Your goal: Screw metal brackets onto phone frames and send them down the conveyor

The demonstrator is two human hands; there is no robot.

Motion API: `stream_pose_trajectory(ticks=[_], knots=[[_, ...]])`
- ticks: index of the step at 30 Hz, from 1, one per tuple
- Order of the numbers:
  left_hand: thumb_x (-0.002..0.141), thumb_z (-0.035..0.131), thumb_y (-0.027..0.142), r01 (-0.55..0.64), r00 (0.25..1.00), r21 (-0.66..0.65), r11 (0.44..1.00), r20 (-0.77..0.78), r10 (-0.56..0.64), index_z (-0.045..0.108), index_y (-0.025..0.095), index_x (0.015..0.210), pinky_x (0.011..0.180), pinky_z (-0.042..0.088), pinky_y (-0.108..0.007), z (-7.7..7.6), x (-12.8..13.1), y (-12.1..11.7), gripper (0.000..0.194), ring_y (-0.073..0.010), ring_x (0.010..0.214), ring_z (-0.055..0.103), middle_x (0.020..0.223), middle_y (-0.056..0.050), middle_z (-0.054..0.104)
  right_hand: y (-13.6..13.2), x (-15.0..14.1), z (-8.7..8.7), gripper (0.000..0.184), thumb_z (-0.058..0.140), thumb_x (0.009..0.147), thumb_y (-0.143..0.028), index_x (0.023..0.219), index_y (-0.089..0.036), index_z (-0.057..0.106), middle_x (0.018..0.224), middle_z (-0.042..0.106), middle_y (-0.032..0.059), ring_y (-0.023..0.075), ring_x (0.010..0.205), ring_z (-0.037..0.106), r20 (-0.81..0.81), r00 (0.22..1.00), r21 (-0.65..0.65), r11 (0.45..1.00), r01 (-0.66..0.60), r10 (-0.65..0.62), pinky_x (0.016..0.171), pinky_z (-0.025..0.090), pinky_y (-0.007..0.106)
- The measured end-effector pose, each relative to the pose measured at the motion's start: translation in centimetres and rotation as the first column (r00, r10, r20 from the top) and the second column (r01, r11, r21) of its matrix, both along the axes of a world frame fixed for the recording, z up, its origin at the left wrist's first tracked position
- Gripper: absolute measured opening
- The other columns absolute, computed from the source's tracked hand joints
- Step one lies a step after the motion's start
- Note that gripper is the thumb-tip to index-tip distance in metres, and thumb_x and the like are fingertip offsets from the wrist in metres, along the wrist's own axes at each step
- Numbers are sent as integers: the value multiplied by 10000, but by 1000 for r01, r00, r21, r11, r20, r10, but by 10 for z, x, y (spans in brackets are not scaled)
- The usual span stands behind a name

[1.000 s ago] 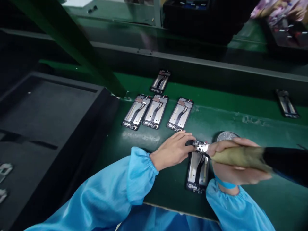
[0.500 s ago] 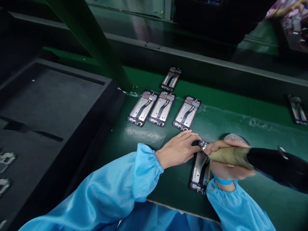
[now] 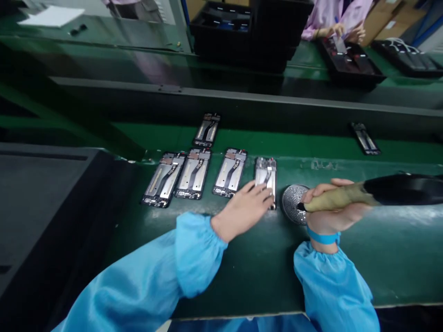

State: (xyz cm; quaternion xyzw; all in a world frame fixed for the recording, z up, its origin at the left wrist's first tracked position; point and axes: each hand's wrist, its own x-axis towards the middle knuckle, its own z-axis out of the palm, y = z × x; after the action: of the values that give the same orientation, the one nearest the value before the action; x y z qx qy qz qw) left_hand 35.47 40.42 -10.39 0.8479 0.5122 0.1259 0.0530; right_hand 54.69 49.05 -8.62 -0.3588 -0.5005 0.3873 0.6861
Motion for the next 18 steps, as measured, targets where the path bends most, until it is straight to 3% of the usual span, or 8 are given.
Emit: stream_pose_trajectory(ticks=[3,6,8,10,12,15,16,18], knots=[[1108,495,38,-115,991,-28,993,-68,113,682,130,1456,1311,447,-473,4,-1,66,405,-295,1555,590,1603,-158,663,-3,-2,-7,693,521,919,-905,1037,-232,630,590,612,-53,177,388,551,3,999,-7,999,-35,36,384,477,329],[1104,391,16,-234,970,29,972,-63,235,565,74,1609,1364,400,-482,4,4,86,537,-296,1632,507,1698,-202,571,-3,-2,-14,672,541,927,-880,1032,-224,639,592,623,-46,180,372,553,-4,998,1,998,-58,58,369,478,334],[1083,359,-2,-232,972,87,969,-12,234,504,77,1661,1378,388,-478,0,5,66,601,-286,1659,469,1716,-189,554,-3,-2,-16,676,548,928,-880,1030,-219,645,595,629,-38,183,375,560,-2,998,1,998,-69,69,375,486,340],[1066,368,-4,-217,976,119,969,37,214,510,114,1652,1375,394,-478,-4,1,30,615,-276,1640,492,1676,-151,603,-2,-3,-19,683,542,935,-881,1028,-214,652,593,627,-33,185,381,568,2,998,8,998,-62,62,385,493,343],[1077,431,46,-347,938,133,929,57,342,541,138,1607,1359,403,-548,-9,-10,-11,549,-315,1589,543,1613,-163,644,0,-3,-21,700,545,931,-888,1019,-204,665,584,623,-28,191,377,567,5,999,24,999,-49,49,380,484,345],[1093,601,181,-572,820,104,814,30,572,616,129,1490,1205,525,-614,-15,-20,-59,401,-399,1406,661,1460,-221,694,1,4,-23,720,571,909,-892,1004,-190,699,578,636,-14,202,370,568,-13,999,46,998,-37,38,371,468,344],[1092,637,204,-581,813,74,810,14,582,642,141,1449,1113,581,-578,-18,-18,-72,363,-386,1307,706,1396,-209,717,1,7,-23,718,596,891,-888,996,-188,712,578,644,-8,207,373,572,-33,998,45,998,-47,48,370,463,342],[1109,652,222,-491,871,-5,871,7,491,669,183,1410,938,626,-468,-22,-5,-95,303,-316,1137,747,1296,-148,755,0,11,-21,694,725,807,-853,980,-181,735,609,681,12,222,407,600,-94,990,13,995,-102,103,375,470,346]])
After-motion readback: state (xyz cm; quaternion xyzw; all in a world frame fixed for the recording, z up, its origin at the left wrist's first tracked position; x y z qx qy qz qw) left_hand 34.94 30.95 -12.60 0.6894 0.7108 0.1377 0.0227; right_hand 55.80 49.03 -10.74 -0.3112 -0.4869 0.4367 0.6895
